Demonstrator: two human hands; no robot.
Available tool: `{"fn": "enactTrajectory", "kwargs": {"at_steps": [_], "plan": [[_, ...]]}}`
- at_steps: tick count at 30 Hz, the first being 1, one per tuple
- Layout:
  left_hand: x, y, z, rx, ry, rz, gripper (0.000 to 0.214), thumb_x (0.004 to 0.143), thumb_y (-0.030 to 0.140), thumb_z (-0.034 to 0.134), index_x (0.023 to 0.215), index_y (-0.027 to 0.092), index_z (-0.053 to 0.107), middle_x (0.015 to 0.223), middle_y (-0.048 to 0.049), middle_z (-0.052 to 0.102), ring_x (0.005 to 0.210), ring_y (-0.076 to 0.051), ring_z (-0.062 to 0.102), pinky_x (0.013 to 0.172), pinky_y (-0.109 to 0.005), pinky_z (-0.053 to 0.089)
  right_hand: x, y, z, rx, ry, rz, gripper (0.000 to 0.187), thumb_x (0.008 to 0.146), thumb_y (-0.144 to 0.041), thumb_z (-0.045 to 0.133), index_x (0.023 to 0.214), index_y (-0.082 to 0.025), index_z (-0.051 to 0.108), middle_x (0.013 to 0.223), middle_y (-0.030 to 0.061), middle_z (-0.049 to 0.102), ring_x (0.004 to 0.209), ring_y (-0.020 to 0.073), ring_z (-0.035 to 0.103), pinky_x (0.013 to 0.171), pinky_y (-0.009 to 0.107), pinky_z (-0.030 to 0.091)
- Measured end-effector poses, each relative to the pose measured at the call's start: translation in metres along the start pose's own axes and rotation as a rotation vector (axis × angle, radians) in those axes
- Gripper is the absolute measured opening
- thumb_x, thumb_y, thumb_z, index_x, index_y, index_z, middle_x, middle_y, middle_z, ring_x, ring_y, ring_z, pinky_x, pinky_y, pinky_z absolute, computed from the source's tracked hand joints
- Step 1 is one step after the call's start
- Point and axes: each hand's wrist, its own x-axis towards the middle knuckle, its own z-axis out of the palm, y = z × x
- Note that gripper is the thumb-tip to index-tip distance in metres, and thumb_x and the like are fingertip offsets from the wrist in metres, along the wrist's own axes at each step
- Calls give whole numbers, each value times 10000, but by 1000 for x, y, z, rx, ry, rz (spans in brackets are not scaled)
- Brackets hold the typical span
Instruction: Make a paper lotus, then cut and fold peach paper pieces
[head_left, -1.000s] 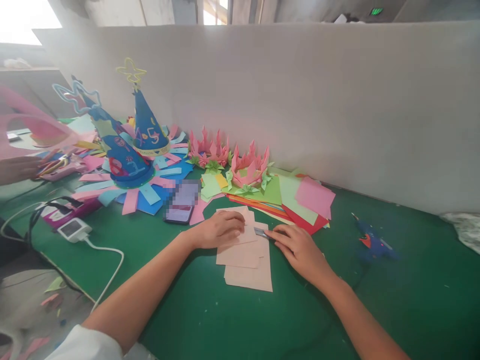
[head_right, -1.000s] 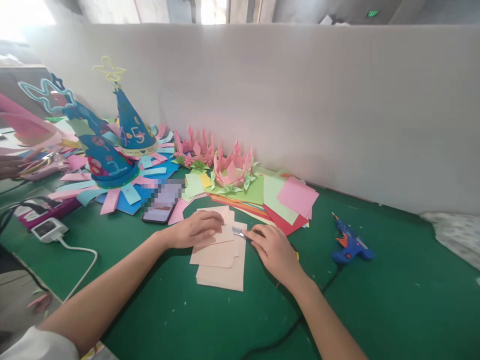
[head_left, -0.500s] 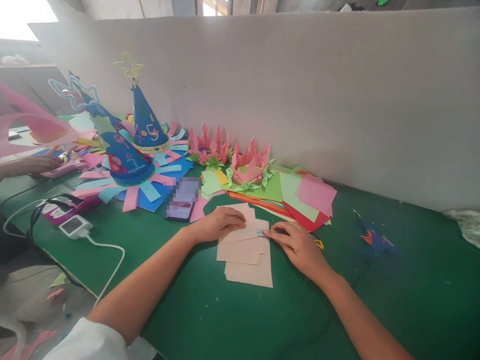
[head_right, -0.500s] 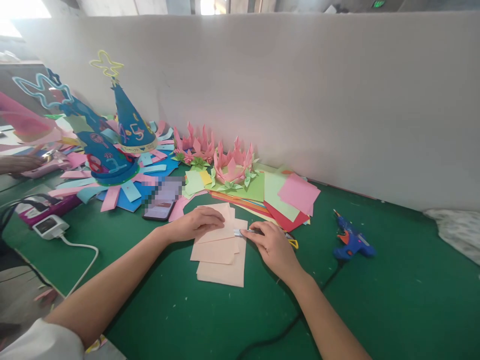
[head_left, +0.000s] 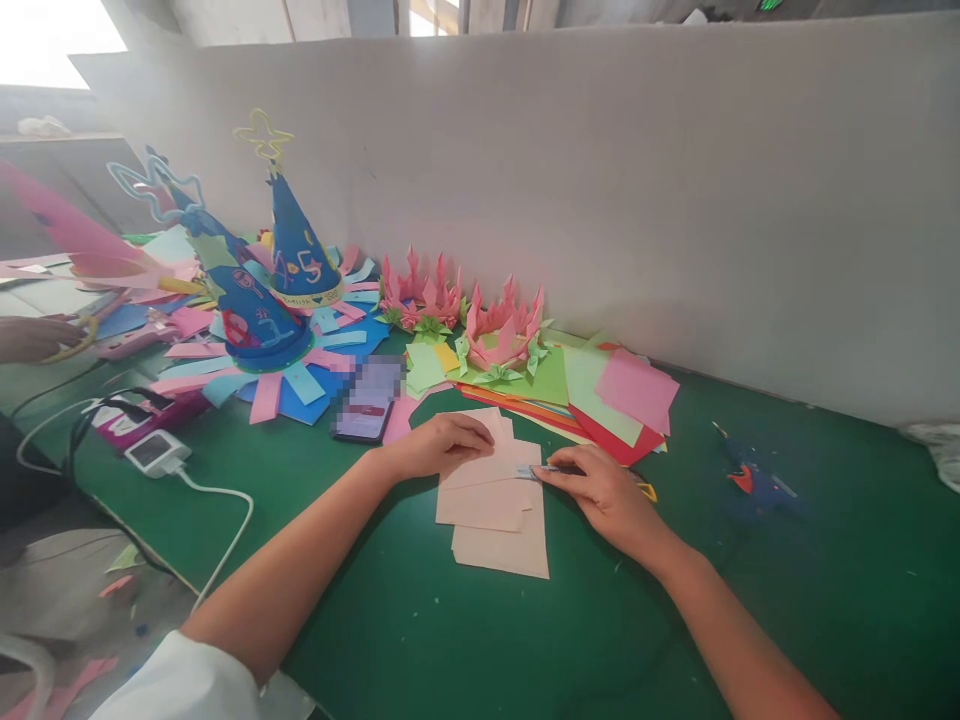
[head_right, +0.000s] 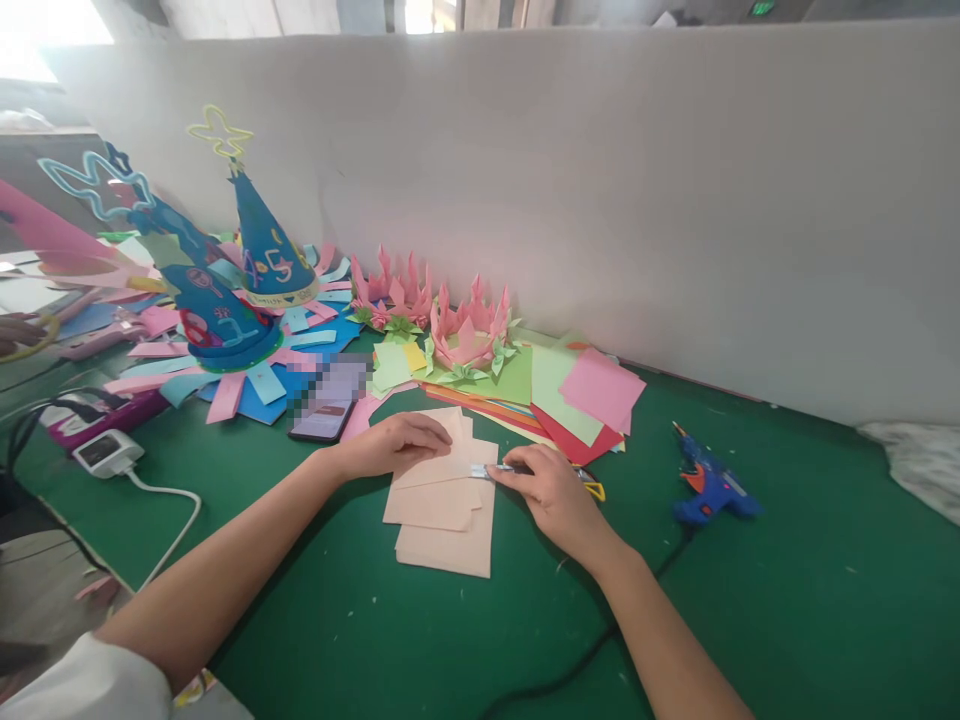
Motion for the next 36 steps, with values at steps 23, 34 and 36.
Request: {"fn": "enactTrajectory", "kwargs": {"at_steps": [23,34,36], "plan": [[3,1,-2,-59,0,7,244,901,205,479,1032,177,683,1068,-109,660,986,-182,614,877,-301,483,-2,0,7,-39,-1,-36,385,924,-118,388,1151,-310,634,988,72,626,923,197,562,792,390,479],[4,4,-4,-51,-1,-30,239,892,212,486,1009,179,691,1056,-104,672,976,-180,621,868,-300,490,-1,-5,9,-67,14,-20,378,925,-142,391,1151,-327,632,985,72,628,913,201,569,768,377,483],[4,3,-4,-55,-4,-30,235,887,197,487,999,176,693,1057,-104,670,976,-179,621,870,-296,489,1,-10,11,-72,9,-19,384,922,-127,383,1146,-311,636,993,77,628,916,205,562,766,378,479]]}}
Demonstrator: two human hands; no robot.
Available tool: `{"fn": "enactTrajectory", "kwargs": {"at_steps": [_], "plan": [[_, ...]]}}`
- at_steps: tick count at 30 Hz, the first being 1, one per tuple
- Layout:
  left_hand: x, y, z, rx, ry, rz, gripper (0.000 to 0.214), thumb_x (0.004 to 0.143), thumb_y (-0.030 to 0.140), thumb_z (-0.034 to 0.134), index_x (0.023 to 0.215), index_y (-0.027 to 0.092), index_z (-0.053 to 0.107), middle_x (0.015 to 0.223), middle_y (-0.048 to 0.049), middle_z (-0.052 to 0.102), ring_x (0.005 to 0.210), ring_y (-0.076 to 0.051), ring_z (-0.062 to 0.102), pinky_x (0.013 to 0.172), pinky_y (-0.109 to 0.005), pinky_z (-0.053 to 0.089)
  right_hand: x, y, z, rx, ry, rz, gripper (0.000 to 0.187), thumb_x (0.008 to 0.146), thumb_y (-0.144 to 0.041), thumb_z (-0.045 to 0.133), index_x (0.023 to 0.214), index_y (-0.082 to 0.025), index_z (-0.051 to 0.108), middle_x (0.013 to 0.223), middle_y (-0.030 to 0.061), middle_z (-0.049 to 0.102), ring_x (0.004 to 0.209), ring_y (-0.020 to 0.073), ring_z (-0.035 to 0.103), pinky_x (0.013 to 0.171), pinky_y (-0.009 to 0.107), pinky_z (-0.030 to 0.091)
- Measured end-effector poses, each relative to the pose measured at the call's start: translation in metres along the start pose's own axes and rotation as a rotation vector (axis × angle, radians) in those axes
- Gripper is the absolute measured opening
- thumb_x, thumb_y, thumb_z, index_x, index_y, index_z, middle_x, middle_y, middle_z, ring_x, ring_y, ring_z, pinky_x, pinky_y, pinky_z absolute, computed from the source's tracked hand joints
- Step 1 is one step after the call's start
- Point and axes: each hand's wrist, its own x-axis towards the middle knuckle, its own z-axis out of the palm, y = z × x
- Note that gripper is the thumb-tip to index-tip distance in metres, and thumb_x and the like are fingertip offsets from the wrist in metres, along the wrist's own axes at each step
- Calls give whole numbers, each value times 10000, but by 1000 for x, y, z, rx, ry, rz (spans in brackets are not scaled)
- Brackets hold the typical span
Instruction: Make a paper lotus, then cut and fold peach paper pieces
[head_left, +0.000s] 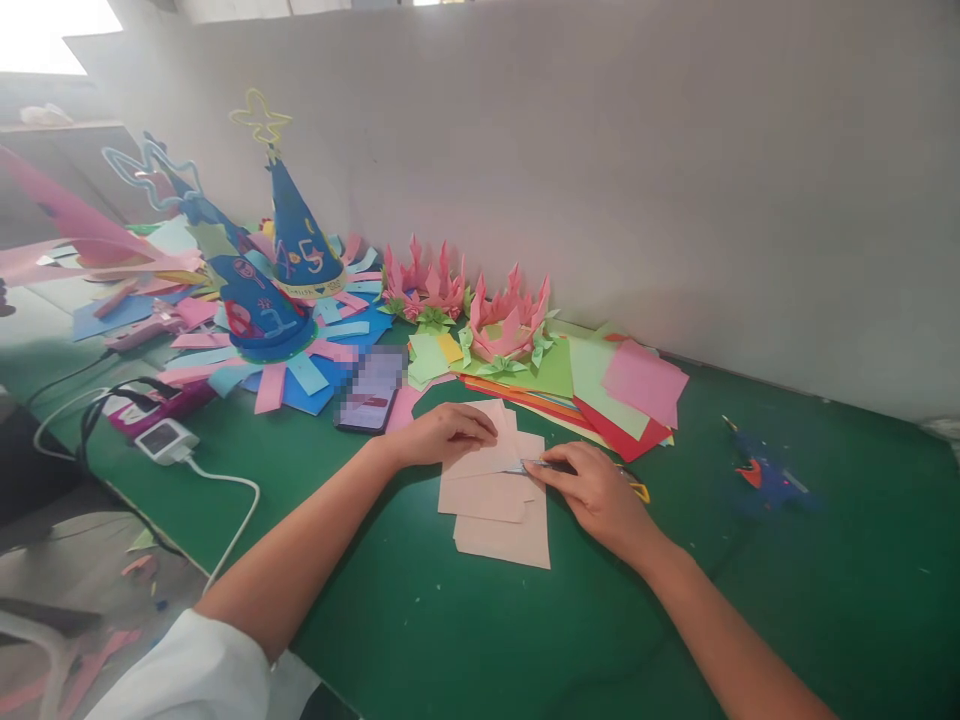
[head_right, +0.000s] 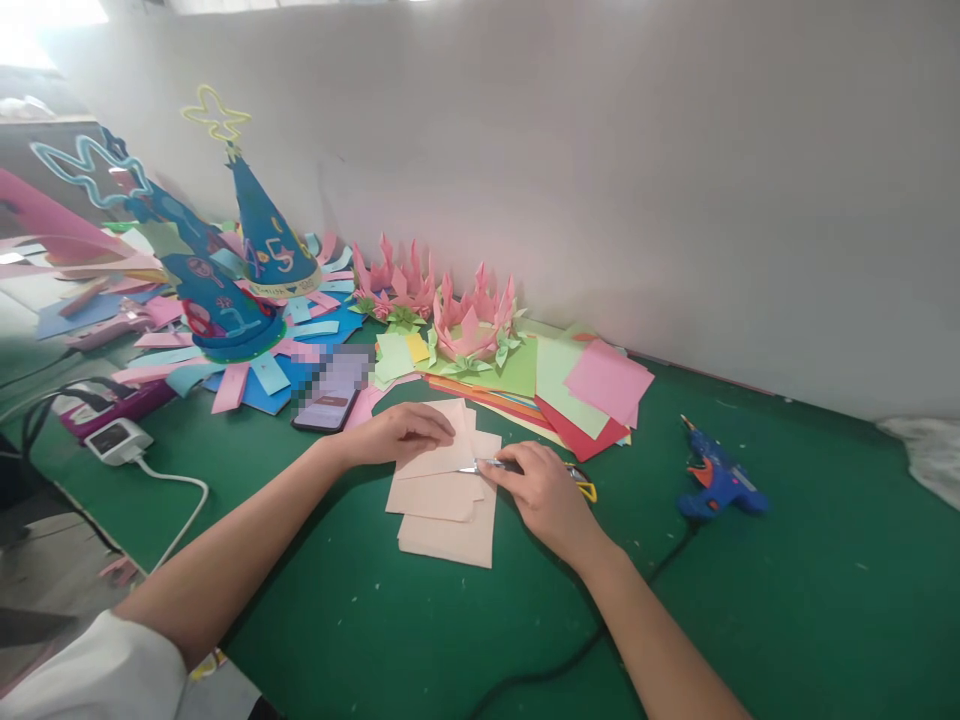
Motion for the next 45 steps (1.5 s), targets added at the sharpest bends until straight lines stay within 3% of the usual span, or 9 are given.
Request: {"fn": "enactTrajectory", "kwargs": {"at_steps": [15,23,29,45], "plan": [[0,1,-1,-20,-12,-12,209,871,158,493,967,167,679,1053,-98,664,979,-169,613,874,-287,475,1,-6,-2,18,-24,12,352,930,-146,392,1135,-291,638,976,77,626,904,204,556,740,363,474],[-2,0,-1,-27,-23,-53,142,861,155,503,833,161,642,1044,-78,652,955,-151,603,842,-269,457,9,-19,0,106,15,26,266,935,-202,415,1055,-223,652,955,87,647,872,209,567,743,375,486],[-1,0,-2,-25,-33,-45,158,860,152,500,820,163,652,1051,-79,653,972,-153,599,868,-270,448,7,-14,-3,119,21,-40,269,944,-209,410,1022,-232,665,954,83,648,861,197,561,717,354,478],[1,1,-2,-23,-33,-60,174,852,144,504,804,163,670,1045,-78,663,950,-153,609,847,-262,457,13,-25,2,142,19,-2,264,943,-254,428,1034,-234,675,940,85,651,858,194,567,721,349,476]]}}
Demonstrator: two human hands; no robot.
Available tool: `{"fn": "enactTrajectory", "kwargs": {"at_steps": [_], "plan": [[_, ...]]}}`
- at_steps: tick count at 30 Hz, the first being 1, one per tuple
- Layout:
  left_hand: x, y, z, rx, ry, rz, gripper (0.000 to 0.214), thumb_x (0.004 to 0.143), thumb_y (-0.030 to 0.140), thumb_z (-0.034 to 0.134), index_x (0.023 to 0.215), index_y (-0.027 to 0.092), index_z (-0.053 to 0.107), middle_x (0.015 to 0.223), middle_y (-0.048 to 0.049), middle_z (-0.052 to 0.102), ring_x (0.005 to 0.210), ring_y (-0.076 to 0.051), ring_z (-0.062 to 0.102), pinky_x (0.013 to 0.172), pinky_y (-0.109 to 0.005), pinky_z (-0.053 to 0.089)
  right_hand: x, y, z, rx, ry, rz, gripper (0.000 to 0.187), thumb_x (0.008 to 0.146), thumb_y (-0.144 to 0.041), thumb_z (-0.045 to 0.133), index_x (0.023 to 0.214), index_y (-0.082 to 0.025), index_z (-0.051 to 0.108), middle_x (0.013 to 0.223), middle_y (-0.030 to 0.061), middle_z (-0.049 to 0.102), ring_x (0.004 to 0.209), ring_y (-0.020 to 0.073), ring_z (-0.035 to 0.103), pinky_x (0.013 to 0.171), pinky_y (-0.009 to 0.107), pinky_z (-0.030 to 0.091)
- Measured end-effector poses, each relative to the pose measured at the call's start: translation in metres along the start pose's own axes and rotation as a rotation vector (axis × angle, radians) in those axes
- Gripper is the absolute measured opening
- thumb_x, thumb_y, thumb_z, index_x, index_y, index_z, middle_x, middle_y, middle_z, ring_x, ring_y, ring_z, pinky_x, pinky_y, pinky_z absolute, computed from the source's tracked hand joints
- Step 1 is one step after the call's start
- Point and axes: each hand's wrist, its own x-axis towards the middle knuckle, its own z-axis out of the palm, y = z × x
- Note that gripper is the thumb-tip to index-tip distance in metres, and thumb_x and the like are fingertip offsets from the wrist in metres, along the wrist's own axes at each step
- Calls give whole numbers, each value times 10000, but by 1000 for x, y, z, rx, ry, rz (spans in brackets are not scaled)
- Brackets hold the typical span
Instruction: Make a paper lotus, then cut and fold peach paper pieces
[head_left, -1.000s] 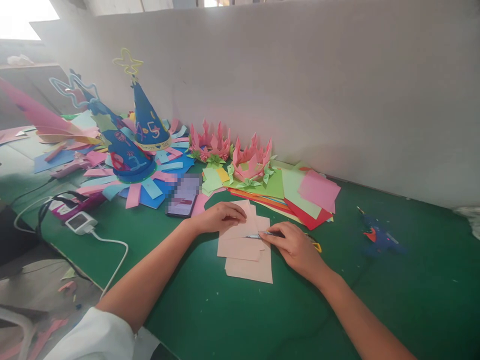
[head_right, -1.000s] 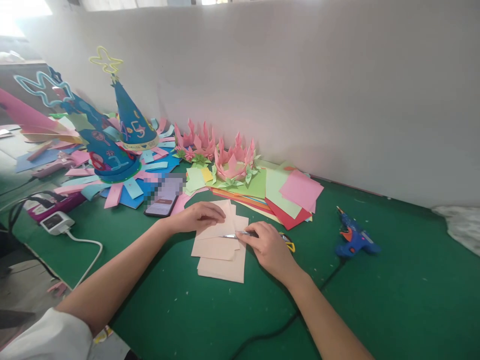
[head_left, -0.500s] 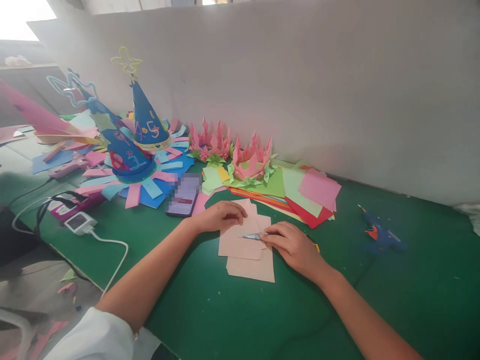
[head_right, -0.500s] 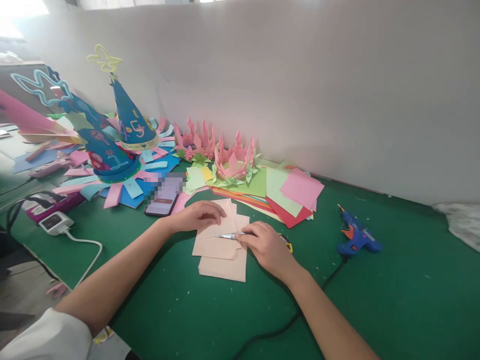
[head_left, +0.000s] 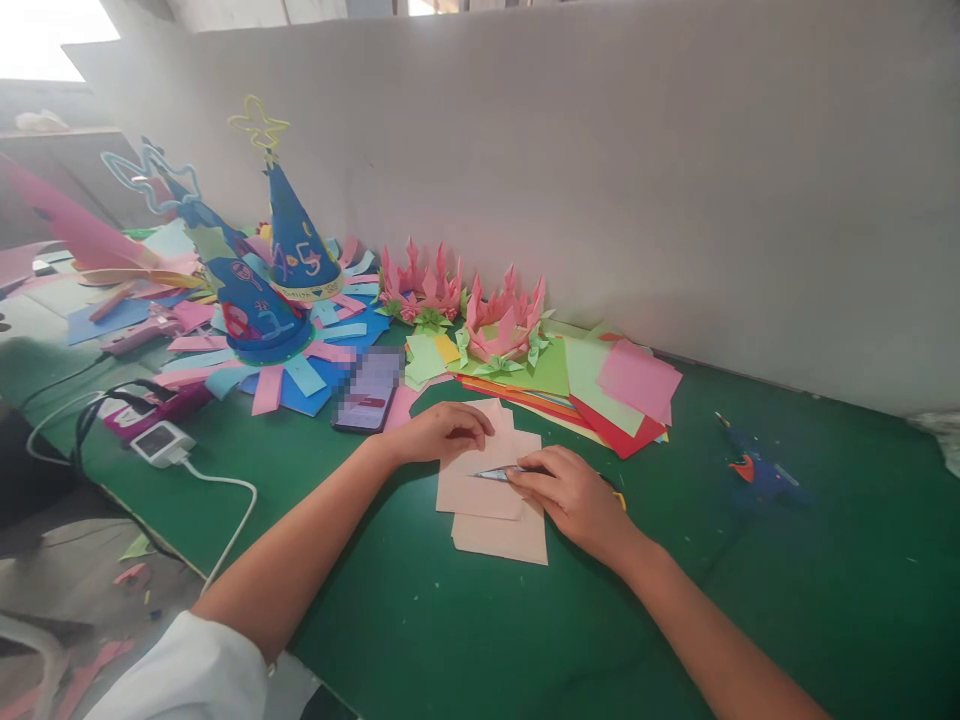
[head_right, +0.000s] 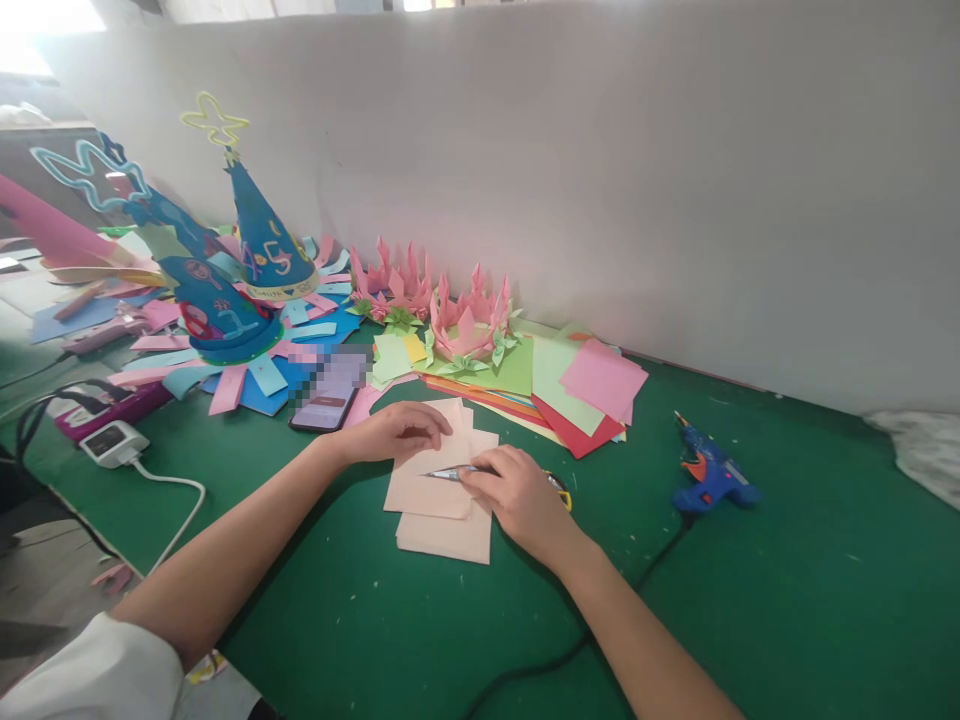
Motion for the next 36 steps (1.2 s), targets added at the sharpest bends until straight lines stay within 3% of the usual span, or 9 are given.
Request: {"fn": "enactTrajectory", "kwargs": {"at_steps": [19,36], "plan": [[-1,-1,1,-22,29,24,179,863,158,501,812,158,672,1043,-90,662,945,-154,615,839,-261,465,2,-8,5,-21,-22,-21,245,936,-246,449,1040,-227,669,944,82,647,852,189,556,729,338,464],[-4,-4,-5,7,-33,64,207,877,203,510,891,183,715,1122,-95,662,1006,-181,624,883,-276,467,5,-12,3,-51,-60,-69,270,942,-223,421,1074,-219,657,979,91,646,884,199,568,763,358,465]]}}
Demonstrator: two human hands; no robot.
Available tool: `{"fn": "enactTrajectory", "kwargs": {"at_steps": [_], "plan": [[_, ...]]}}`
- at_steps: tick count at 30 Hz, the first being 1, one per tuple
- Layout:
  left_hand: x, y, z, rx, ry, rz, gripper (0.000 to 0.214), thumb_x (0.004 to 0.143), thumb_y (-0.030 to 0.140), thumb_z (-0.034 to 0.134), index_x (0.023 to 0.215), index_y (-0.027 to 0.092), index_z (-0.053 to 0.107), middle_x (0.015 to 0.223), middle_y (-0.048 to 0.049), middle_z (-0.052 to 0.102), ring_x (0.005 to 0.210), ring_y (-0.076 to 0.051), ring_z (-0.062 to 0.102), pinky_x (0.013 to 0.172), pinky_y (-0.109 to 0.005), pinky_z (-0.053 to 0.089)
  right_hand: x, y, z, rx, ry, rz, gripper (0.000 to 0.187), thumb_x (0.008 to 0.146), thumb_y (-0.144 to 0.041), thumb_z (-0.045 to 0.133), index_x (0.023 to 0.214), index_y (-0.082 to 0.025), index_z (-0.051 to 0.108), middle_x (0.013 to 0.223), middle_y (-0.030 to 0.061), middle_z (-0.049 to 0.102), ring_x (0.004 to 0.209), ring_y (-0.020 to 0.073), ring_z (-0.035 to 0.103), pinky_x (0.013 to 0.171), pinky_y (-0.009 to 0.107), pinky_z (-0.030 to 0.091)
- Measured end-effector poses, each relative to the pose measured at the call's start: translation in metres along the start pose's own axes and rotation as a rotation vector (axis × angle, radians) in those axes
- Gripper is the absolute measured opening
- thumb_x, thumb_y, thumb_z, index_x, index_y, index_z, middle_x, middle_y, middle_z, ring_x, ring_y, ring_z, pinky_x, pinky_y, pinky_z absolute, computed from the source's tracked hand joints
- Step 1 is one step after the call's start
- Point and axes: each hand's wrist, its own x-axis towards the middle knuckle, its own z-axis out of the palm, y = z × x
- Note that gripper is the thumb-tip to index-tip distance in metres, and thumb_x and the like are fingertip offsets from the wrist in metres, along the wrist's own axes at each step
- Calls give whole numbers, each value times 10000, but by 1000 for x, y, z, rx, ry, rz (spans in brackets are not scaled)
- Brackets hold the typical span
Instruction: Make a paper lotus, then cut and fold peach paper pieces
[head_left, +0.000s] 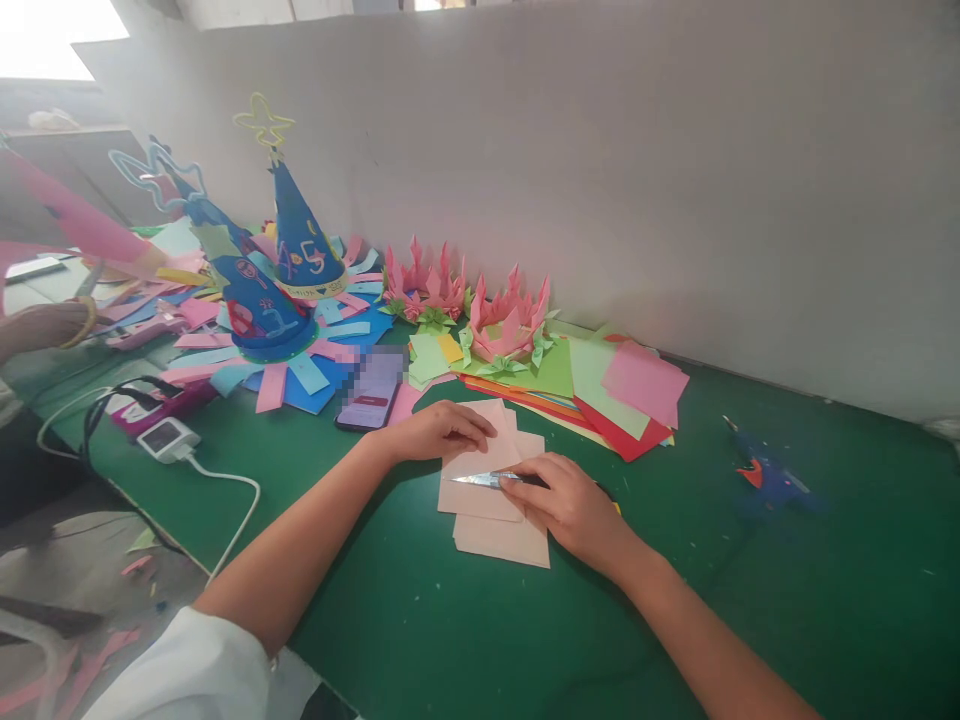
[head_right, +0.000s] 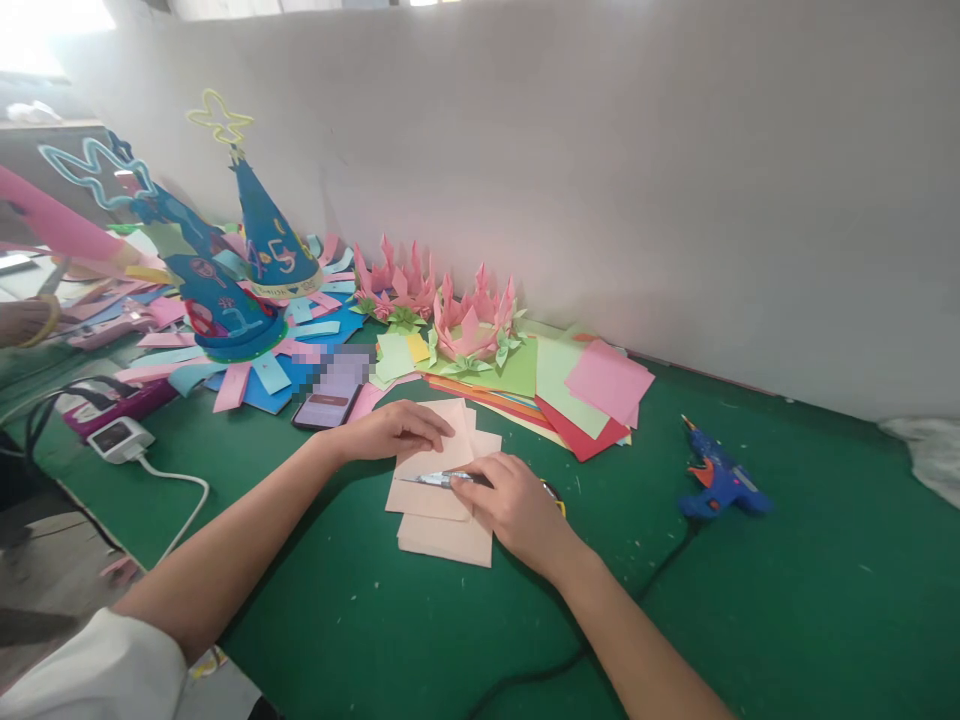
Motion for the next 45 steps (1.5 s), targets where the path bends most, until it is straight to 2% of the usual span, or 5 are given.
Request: {"fn": "enactTrajectory", "kwargs": {"at_steps": [9,16,25,30,45], "plan": [[-1,2,-2,-19,-10,-11,228,888,186,470,894,176,698,1112,-94,661,1023,-171,612,888,-268,455,-14,12,-14,67,9,-104,306,918,-163,420,1123,-276,617,1019,65,642,917,190,577,789,366,481],[-1,8,5,81,11,-19,354,783,390,653,1068,185,614,1097,-97,637,1056,-232,567,932,-339,401,-23,49,-18,-234,462,360,215,902,-211,453,1086,-237,560,992,92,636,931,257,586,806,429,462],[-7,18,13,372,55,-190,690,712,557,656,1276,223,442,1249,-131,484,1159,-315,421,987,-458,296,-14,35,-4,-246,227,272,251,920,-225,403,1103,-220,574,1243,112,556,1116,274,510,913,462,398],[-7,25,17,292,40,-162,607,748,344,647,1288,228,397,1229,-108,507,1177,-285,428,997,-427,317,-8,18,-1,-93,-53,142,373,935,-275,411,1305,-252,454,1296,76,556,1209,242,467,939,432,392],[-4,34,18,51,8,-91,588,758,99,559,1301,235,379,1218,-112,467,1170,-237,443,952,-364,418,-11,23,3,-104,-98,190,569,948,-400,374,1462,-277,166,1484,75,318,1363,247,279,1046,491,297]]}}
